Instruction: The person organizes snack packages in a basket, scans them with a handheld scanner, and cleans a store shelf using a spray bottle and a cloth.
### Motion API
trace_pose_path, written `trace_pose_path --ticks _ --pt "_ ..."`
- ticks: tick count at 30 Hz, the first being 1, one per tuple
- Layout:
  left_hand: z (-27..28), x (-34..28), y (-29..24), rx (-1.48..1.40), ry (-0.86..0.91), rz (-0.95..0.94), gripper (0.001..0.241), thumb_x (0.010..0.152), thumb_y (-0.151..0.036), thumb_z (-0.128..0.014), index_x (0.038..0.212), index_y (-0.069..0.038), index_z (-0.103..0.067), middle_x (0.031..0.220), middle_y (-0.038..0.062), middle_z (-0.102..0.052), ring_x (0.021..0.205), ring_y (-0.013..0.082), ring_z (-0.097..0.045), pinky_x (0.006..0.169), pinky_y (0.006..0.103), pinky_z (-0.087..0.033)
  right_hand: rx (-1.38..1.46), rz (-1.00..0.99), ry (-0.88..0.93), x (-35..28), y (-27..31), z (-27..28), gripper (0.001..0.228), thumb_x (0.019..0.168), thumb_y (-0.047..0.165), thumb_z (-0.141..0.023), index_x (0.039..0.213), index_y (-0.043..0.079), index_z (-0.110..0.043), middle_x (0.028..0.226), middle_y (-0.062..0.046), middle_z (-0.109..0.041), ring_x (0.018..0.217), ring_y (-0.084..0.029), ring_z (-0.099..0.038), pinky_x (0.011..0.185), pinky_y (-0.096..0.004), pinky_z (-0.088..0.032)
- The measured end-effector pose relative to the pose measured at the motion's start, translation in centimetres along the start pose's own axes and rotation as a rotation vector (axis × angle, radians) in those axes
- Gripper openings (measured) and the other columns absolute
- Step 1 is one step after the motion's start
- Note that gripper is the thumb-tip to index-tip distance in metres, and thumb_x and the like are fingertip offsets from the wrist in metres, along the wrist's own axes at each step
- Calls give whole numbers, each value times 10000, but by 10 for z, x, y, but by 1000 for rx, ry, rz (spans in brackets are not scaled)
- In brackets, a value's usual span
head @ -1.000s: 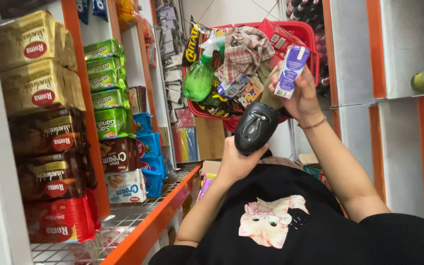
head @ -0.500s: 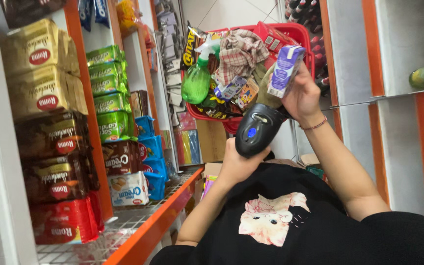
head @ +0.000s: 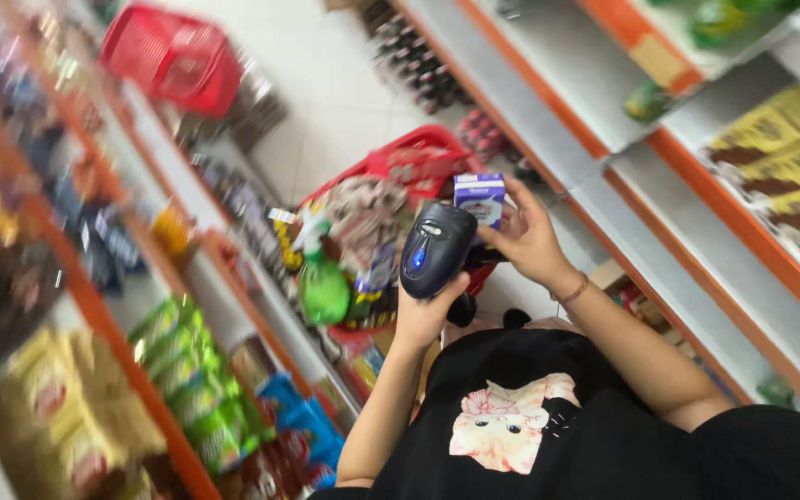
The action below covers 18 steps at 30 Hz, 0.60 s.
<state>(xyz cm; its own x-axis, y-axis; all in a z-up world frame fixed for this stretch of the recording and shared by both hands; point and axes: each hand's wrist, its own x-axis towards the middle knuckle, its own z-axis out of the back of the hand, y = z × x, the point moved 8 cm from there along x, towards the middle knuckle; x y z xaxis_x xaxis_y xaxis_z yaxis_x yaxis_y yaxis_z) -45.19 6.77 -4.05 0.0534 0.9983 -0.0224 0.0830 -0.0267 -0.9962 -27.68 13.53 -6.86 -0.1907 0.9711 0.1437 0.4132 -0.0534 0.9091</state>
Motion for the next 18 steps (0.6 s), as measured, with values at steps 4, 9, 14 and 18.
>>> trace_pose_path --ticks 4,9,14,18 --pt "-38 31 16 -107 197 101 438 843 -77 -820 1248 -29 -661 1144 26 -707 1040 138 -661 939 323 -534 -103 91 -218 -24 31 39 678 886 -142 -673 1469 38 -376 1417 -67 -512 1354 -194 -518 1085 -373 -506" --pt "-90 56 43 -136 423 184 410 843 -81 -820 1223 -36 -675 1108 5 -683 1004 126 -634 912 306 -519 -246 243 -444 -67 75 78 619 885 -143 -731 1406 41 -452 1354 -78 -567 1333 -193 -541 1158 -366 -471" --pt "-154 71 54 -131 614 201 335 842 -55 -819 1153 -17 -698 1016 22 -680 926 146 -633 850 319 -525 -848 396 -785 -102 144 104 537 797 -102 -833 1269 12 -602 1305 -103 -592 1254 -216 -579 1099 -367 -495" --pt "-214 83 34 -203 795 48 410 771 -1 -778 1166 -34 -673 1048 13 -654 973 148 -624 893 326 -523 -963 547 -932 -113 190 121 534 801 -150 -775 1297 -9 -637 1326 -126 -611 1264 -272 -606 1106 -375 -523"
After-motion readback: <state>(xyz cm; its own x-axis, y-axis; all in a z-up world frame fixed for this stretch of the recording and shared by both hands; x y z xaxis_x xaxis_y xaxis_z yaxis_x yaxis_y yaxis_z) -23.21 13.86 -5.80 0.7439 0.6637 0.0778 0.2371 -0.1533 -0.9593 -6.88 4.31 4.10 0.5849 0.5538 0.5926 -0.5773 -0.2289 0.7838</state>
